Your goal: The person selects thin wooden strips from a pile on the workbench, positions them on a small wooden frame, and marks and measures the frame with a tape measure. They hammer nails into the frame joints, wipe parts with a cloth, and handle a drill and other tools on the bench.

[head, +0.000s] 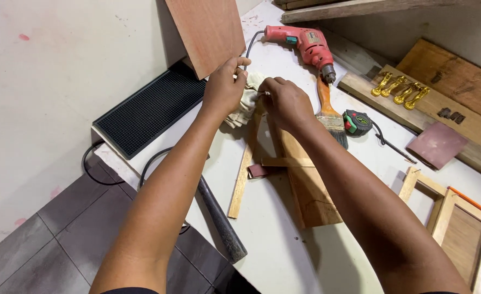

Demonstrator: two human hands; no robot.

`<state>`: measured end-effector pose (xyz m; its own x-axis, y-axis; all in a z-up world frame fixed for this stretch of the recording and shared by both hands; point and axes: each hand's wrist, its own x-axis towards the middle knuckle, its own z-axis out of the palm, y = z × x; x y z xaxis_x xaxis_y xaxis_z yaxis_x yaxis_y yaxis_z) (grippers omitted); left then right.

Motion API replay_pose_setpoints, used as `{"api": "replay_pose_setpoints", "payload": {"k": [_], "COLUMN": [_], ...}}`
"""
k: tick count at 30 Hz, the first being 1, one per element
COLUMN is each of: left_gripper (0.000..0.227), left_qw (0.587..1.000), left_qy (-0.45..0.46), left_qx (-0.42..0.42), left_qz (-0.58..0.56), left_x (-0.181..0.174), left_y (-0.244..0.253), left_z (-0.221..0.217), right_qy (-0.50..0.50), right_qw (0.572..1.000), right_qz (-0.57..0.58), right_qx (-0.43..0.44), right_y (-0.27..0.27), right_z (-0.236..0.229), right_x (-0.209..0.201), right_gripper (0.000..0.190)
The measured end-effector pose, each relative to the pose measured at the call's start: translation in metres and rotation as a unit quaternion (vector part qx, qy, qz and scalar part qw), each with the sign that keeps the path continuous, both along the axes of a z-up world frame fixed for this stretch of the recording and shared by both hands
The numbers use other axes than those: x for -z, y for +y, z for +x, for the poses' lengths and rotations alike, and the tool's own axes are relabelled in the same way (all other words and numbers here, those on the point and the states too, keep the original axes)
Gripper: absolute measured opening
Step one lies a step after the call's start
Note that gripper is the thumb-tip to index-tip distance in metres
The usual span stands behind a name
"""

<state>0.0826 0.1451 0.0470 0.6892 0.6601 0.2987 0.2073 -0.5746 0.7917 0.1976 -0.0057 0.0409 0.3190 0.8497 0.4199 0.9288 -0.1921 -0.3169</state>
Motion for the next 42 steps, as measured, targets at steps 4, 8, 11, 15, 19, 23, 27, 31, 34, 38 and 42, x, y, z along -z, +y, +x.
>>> {"api": "replay_pose_setpoints", "payload": {"k": [4,8,11,15,19,23,27,31,34,38,42], "left_gripper": [0.033,0.053,0.084,0.088,0.072,0.057,0.065,0.050,0.048,0.038,0.031], "left_qw": [0.999,0.990,0.963,0.919,0.954,0.987,0.984,0.958,0.899,0.885,0.901], "left_qy": [-0.001,-0.012,-0.031,-0.043,-0.035,0.025,0.166,0.256,0.365,0.372,0.324], "left_qx": [-0.029,0.122,0.231,0.301,0.213,0.099,0.069,0.075,0.124,0.162,0.177], "left_qz": [-0.017,-0.072,-0.132,-0.251,-0.210,-0.123,-0.004,0.099,0.206,0.228,0.228], "left_x": [0.009,0.008,0.020,0.032,0.018,0.012,0.025,0.008,-0.004,0.002,0.019], "left_y": [0.000,-0.008,-0.020,-0.043,-0.083,-0.126,-0.142,-0.156,-0.167,-0.164,-0.151], "left_z": [-0.002,-0.010,-0.013,-0.011,-0.006,0.001,-0.003,-0.037,-0.055,-0.060,-0.053], "right_qy": [0.139,0.231,0.363,0.573,0.718,0.675,0.646,0.542,0.352,0.100,0.036], "right_qw": [0.988,0.962,0.923,0.801,0.678,0.724,0.759,0.837,0.934,0.981,0.973], "right_qz": [0.064,0.141,0.127,0.173,0.146,0.088,0.086,0.029,-0.012,-0.149,-0.210], "right_qx": [-0.008,-0.026,0.027,-0.013,-0.060,-0.110,-0.013,0.068,0.066,0.079,0.089], "right_y": [-0.008,-0.018,-0.032,-0.043,-0.104,-0.135,-0.157,-0.172,-0.177,-0.184,-0.187], "right_z": [0.002,0.010,-0.001,0.037,-0.023,-0.018,0.014,-0.010,-0.009,-0.050,-0.064], "right_x": [0.001,0.004,-0.016,0.032,-0.046,-0.027,0.017,-0.003,0.022,-0.004,-0.021], "right_gripper": [0.015,0.015,0.013,0.015,0.031,0.066,0.052,0.044,0.035,0.038,0.063]}}
